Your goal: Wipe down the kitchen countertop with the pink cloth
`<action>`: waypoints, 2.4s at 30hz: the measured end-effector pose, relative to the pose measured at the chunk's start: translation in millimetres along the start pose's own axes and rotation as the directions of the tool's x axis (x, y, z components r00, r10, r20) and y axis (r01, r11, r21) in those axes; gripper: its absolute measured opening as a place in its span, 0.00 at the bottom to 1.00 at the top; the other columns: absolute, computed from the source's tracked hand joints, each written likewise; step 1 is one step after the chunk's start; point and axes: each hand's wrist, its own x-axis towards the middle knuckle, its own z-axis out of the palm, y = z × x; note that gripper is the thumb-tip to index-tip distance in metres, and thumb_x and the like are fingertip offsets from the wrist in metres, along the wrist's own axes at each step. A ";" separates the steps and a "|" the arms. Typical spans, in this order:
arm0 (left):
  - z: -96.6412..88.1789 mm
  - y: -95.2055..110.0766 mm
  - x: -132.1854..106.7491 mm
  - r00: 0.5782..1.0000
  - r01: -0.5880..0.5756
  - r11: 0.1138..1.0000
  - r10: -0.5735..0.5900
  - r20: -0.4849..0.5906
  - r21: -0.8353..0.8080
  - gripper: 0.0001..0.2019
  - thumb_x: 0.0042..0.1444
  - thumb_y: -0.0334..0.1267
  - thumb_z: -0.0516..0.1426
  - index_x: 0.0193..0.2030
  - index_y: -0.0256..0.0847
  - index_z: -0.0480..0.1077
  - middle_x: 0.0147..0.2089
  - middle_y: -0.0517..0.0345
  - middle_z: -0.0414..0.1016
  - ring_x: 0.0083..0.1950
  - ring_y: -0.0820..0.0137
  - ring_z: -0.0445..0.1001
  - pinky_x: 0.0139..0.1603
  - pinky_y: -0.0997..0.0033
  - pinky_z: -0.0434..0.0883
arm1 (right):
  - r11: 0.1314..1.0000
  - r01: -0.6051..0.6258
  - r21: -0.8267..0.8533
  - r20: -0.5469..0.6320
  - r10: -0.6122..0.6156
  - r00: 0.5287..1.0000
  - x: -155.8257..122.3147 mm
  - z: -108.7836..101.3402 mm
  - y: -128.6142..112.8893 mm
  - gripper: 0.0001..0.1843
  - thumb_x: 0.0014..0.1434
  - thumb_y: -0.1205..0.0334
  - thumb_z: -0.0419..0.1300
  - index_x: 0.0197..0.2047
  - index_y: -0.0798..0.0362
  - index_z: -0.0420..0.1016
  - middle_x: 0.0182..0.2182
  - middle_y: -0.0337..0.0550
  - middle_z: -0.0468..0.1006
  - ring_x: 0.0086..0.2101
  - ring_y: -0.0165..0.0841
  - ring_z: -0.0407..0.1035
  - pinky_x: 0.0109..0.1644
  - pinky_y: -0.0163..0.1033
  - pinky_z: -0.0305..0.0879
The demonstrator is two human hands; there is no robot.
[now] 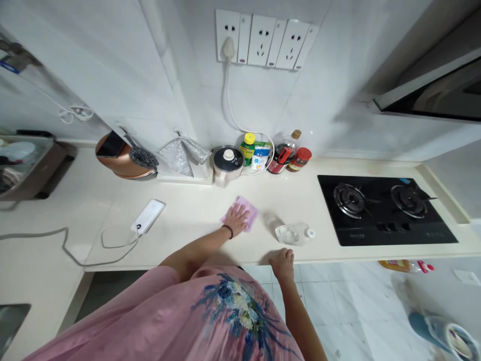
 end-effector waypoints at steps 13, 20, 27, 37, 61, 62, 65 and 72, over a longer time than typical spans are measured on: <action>-46.2 -25.5 57.9 0.978 0.187 0.981 -0.191 -0.084 -0.058 0.25 0.70 0.48 0.59 0.71 0.45 0.68 0.74 0.44 0.65 0.73 0.49 0.65 0.71 0.38 0.65 | 0.994 -0.055 0.089 0.004 0.055 0.998 -4.5 11.2 4.3 0.39 0.59 0.57 0.58 0.72 0.62 0.62 0.69 0.70 0.62 0.71 0.61 0.50 0.71 0.64 0.57; 37.1 72.3 17.7 0.979 -0.201 0.980 0.201 0.035 0.001 0.33 0.70 0.52 0.50 0.80 0.52 0.58 0.84 0.59 0.43 0.84 0.47 0.27 0.80 0.37 0.30 | 0.974 -0.059 0.217 -0.043 0.070 0.997 -6.2 16.4 3.7 0.40 0.56 0.62 0.59 0.73 0.54 0.63 0.69 0.63 0.64 0.72 0.62 0.49 0.71 0.68 0.57; 16.4 76.6 112.5 0.980 -0.192 0.981 0.191 -0.050 -0.018 0.32 0.69 0.48 0.50 0.79 0.51 0.60 0.84 0.58 0.45 0.84 0.54 0.30 0.81 0.39 0.33 | 0.977 -0.097 0.188 -0.032 0.105 0.994 -9.5 23.5 4.7 0.41 0.57 0.62 0.59 0.73 0.57 0.62 0.70 0.63 0.63 0.73 0.61 0.48 0.73 0.65 0.57; -52.6 26.3 231.5 0.996 0.086 0.991 -0.087 -0.014 -0.099 0.34 0.67 0.48 0.51 0.80 0.51 0.57 0.85 0.58 0.38 0.84 0.49 0.31 0.80 0.35 0.32 | 0.977 -0.117 0.176 -0.041 0.126 0.991 -12.0 27.3 2.0 0.41 0.56 0.64 0.58 0.74 0.56 0.60 0.72 0.65 0.61 0.73 0.63 0.49 0.72 0.67 0.60; -24.1 -47.2 -48.6 0.983 0.166 0.979 -0.173 0.056 0.115 0.36 0.70 0.53 0.50 0.82 0.50 0.51 0.85 0.50 0.37 0.84 0.47 0.30 0.79 0.34 0.41 | 0.959 -0.178 0.221 0.035 0.175 0.984 2.8 7.9 -8.5 0.46 0.50 0.63 0.68 0.70 0.67 0.61 0.73 0.77 0.53 0.73 0.62 0.45 0.72 0.63 0.55; -37.8 -69.7 -45.6 0.968 0.246 0.962 -0.251 0.026 0.121 0.35 0.71 0.52 0.48 0.82 0.48 0.51 0.85 0.48 0.36 0.84 0.47 0.30 0.79 0.34 0.41 | 0.958 -0.177 0.224 0.037 0.173 0.984 3.4 8.2 -8.1 0.46 0.50 0.63 0.69 0.69 0.67 0.61 0.73 0.77 0.53 0.74 0.62 0.45 0.72 0.63 0.55; -70.9 -132.7 -50.1 0.897 0.442 0.891 -0.438 -0.053 0.105 0.35 0.73 0.52 0.45 0.83 0.42 0.49 0.85 0.44 0.34 0.84 0.46 0.30 0.79 0.35 0.40 | 0.952 -0.172 0.253 0.020 0.172 0.985 4.0 10.8 -6.9 0.44 0.51 0.62 0.70 0.69 0.64 0.63 0.73 0.75 0.53 0.74 0.62 0.44 0.71 0.63 0.56; -52.1 -143.8 -123.6 0.863 0.504 0.849 -0.499 -0.075 0.159 0.35 0.73 0.51 0.45 0.83 0.41 0.48 0.85 0.43 0.32 0.83 0.43 0.30 0.79 0.34 0.42 | 0.945 -0.144 0.295 -0.017 0.155 0.988 0.2 12.3 -7.5 0.44 0.52 0.63 0.70 0.69 0.66 0.62 0.73 0.76 0.52 0.74 0.61 0.42 0.74 0.63 0.51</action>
